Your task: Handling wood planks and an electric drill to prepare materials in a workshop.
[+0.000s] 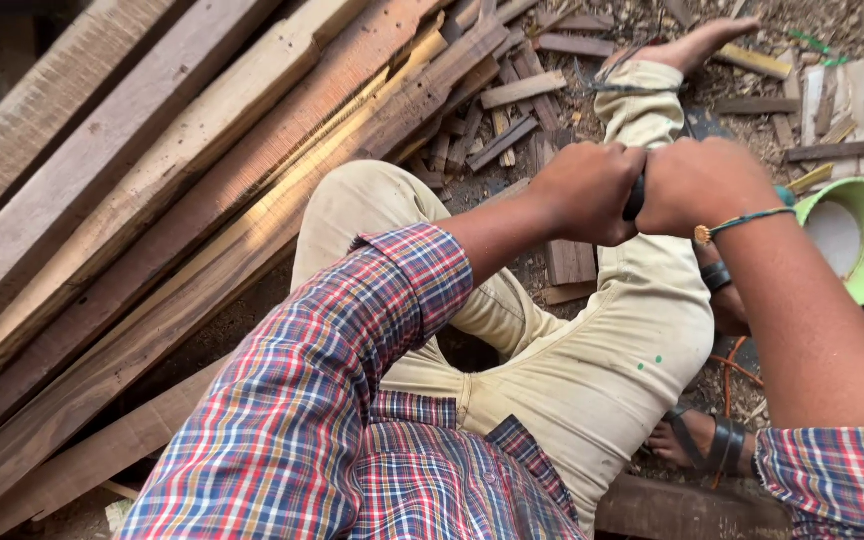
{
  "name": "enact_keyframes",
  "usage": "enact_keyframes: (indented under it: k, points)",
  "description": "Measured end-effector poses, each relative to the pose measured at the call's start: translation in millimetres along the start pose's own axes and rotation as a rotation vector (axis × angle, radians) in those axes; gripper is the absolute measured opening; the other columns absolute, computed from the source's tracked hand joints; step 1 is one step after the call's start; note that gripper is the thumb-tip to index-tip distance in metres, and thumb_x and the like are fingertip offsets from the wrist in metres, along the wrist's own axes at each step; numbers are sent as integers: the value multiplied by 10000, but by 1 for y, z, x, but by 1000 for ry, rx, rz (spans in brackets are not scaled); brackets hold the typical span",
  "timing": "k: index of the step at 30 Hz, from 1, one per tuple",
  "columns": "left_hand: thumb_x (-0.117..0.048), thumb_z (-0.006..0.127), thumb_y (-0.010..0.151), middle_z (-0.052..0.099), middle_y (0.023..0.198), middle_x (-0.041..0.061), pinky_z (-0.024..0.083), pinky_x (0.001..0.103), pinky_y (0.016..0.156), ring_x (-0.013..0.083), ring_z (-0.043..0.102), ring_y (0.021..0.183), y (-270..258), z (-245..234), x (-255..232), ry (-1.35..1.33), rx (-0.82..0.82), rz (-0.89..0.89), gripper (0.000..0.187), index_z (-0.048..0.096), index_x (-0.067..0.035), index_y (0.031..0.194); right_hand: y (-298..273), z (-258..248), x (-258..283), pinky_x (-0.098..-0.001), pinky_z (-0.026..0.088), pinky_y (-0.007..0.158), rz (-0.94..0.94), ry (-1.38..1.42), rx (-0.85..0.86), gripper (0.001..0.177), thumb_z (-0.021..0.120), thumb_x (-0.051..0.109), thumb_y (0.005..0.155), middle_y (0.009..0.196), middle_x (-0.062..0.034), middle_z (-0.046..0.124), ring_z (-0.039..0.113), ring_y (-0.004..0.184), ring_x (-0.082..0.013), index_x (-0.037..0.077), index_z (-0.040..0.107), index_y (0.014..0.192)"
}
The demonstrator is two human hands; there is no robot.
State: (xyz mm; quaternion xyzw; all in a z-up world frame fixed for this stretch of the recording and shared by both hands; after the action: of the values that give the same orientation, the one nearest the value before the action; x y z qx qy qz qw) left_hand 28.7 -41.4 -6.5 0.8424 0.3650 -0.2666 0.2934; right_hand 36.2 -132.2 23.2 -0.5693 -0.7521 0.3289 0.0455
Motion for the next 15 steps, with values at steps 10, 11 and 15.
enact_keyframes:
  k: [10, 11, 15]
  points:
    - [-434, 816, 594, 733, 904, 212, 592, 501, 767, 422, 727, 815, 1, 23, 14, 66, -21, -21, 554, 665, -15, 924, 21, 20, -5, -448, 606, 918, -16, 2, -35, 298, 730, 322, 703, 1055, -163, 773, 752, 998, -350, 142, 828, 919]
    - [-437, 803, 591, 739, 918, 207, 599, 493, 776, 414, 733, 823, 1, 27, 17, 79, -9, -27, 529, 679, -25, 898, 29, 28, -7, -443, 607, 921, -46, -8, -13, 297, 717, 318, 700, 1051, -157, 773, 755, 1002, -339, 145, 829, 914]
    - [-461, 798, 601, 743, 898, 208, 598, 490, 779, 411, 735, 805, -1, 20, 10, 102, -14, -49, 551, 684, -22, 914, 25, 24, -9, -443, 611, 916, 0, 32, -62, 284, 708, 287, 698, 1028, -167, 776, 752, 992, -355, 142, 836, 906]
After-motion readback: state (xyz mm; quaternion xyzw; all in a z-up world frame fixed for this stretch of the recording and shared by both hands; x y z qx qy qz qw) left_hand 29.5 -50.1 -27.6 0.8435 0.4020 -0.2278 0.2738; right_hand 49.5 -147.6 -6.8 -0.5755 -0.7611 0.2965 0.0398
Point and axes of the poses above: each hand's wrist, its own y-axis towards the middle knuckle, its own z-axis out of the palm, x = y × z, the point moved 7 cm from there along y, towards the middle knuckle
